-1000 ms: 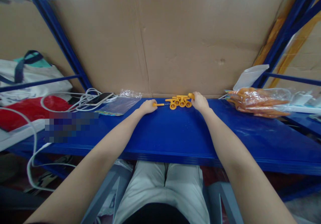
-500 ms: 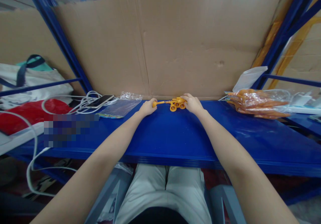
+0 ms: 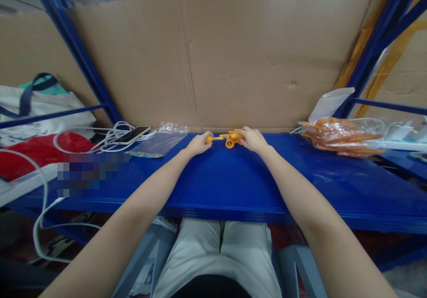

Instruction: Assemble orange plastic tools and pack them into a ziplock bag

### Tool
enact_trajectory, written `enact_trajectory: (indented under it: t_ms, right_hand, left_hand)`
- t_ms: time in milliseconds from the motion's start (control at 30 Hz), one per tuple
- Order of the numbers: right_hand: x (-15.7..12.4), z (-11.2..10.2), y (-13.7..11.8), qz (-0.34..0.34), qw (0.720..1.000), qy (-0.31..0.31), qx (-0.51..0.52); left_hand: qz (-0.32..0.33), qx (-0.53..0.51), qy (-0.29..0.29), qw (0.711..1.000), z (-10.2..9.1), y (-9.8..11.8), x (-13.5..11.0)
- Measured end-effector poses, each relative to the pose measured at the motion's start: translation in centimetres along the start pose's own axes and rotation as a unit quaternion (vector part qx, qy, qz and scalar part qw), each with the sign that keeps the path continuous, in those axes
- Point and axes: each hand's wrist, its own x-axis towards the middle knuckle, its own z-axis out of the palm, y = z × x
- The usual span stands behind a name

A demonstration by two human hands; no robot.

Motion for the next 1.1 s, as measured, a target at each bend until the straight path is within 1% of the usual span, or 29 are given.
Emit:
enact_trajectory:
  t_ms: [133,233,333,433,500,567,667,833,967,1100]
  right_hand:
    - [-0.2,-0.7,-0.3,0.045,0.998,-0.032,-0.024]
    - [-0.3,-0.8,-0.1,0.058,0.997,-0.034,-0.031]
    - [-0.2,-0.3,0.3,0.035,0.999,-0.022,-0.011]
    - [0.1,0.3,0.4,-0.011,0.999,-0.007,0.030]
    - [0.3,0.6,0.2,-0.038,0.998,0.003,0.059]
    - [0.4,0.7,0.0,-0.049,0.996,0.007,0.078]
    - [0.4,0.5,0.2,-0.037,0.996,0.010,0.082]
    - [0.1,0.4,1.5,-0.008,0.997,0.013,0.075]
    - [0.0,0.4,2.1,-0.002,0.997,0.026,0.068]
    - [0.0,0.3,2.3,0.005,0.998,0.021,0.060]
  left_hand:
    - [0.002,-0.003,0.003,1.000,0.1,0.0,0.0]
    - [-0.002,-0.009,0.005,1.000,0.1,0.0,0.0]
    - [0.000,-0.023,0.010,1.000,0.2,0.1,0.1]
    - [0.008,-0.050,0.018,0.999,0.3,0.4,0.1]
    - [0.018,-0.084,0.022,0.996,0.5,0.8,0.2]
    - [0.028,-0.129,0.024,0.991,0.7,1.2,0.3]
    - [0.036,-0.203,0.006,0.978,1.2,2.0,0.5]
    - [0.051,-0.311,-0.043,0.948,2.5,2.9,0.9]
    - [0.079,-0.390,-0.061,0.915,3.3,3.2,1.1]
    - [0.104,-0.447,-0.079,0.885,3.7,3.3,1.1]
